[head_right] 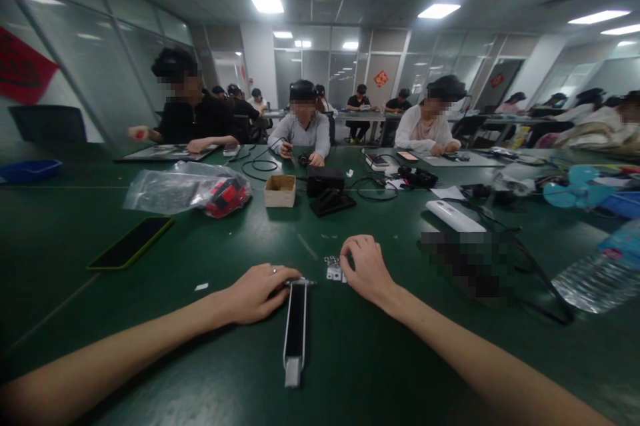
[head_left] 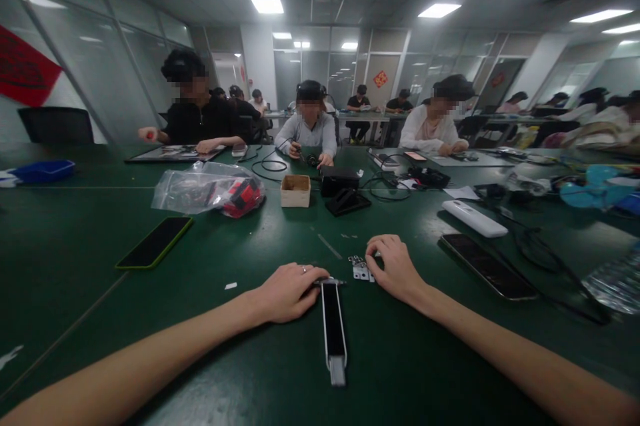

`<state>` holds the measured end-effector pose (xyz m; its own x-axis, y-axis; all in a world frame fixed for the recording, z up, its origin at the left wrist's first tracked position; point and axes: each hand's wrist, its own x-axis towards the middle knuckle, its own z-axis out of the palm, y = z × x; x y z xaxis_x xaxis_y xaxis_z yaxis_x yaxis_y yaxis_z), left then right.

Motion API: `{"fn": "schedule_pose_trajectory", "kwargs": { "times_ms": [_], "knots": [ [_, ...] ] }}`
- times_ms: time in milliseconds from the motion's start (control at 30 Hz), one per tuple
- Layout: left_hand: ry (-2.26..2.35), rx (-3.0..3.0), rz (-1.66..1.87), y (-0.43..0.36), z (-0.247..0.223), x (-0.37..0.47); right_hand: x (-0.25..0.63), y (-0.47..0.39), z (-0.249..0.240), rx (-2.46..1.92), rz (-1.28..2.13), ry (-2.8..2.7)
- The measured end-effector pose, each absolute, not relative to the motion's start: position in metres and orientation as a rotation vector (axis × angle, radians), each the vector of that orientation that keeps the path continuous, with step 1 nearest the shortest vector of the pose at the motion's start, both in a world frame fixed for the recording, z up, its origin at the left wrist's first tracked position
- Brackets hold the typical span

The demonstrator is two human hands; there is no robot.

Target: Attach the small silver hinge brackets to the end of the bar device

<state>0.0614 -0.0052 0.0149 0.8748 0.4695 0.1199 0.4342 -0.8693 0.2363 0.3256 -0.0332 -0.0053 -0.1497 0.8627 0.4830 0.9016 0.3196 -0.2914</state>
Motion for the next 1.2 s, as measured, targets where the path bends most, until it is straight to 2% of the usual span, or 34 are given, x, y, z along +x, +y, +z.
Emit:
{"fn": "schedule_pose_trajectory", "kwargs": {
  "times_ms": [133,400,733,1200],
  "knots": [
    [0.685,2.849,0.247,-0.005,0.015,0.062,0.313,-0.043,0.001,-1.337,-0.052,-2.004],
    [0.684,2.889,0.274,-0.005,0.015,0.062,0.270,-0.070,0.004,-0.948,0.225,-2.146],
    [0.684,2.914,0.264,-0.005,0.014,0.063,0.276,-0.060,0.004,-1.288,0.278,-2.065],
    [0.669,2.892,0.290,-0.005,0.014,0.063,0.276,-0.059,-0.002,-1.440,0.329,-2.108]
  ]
}}
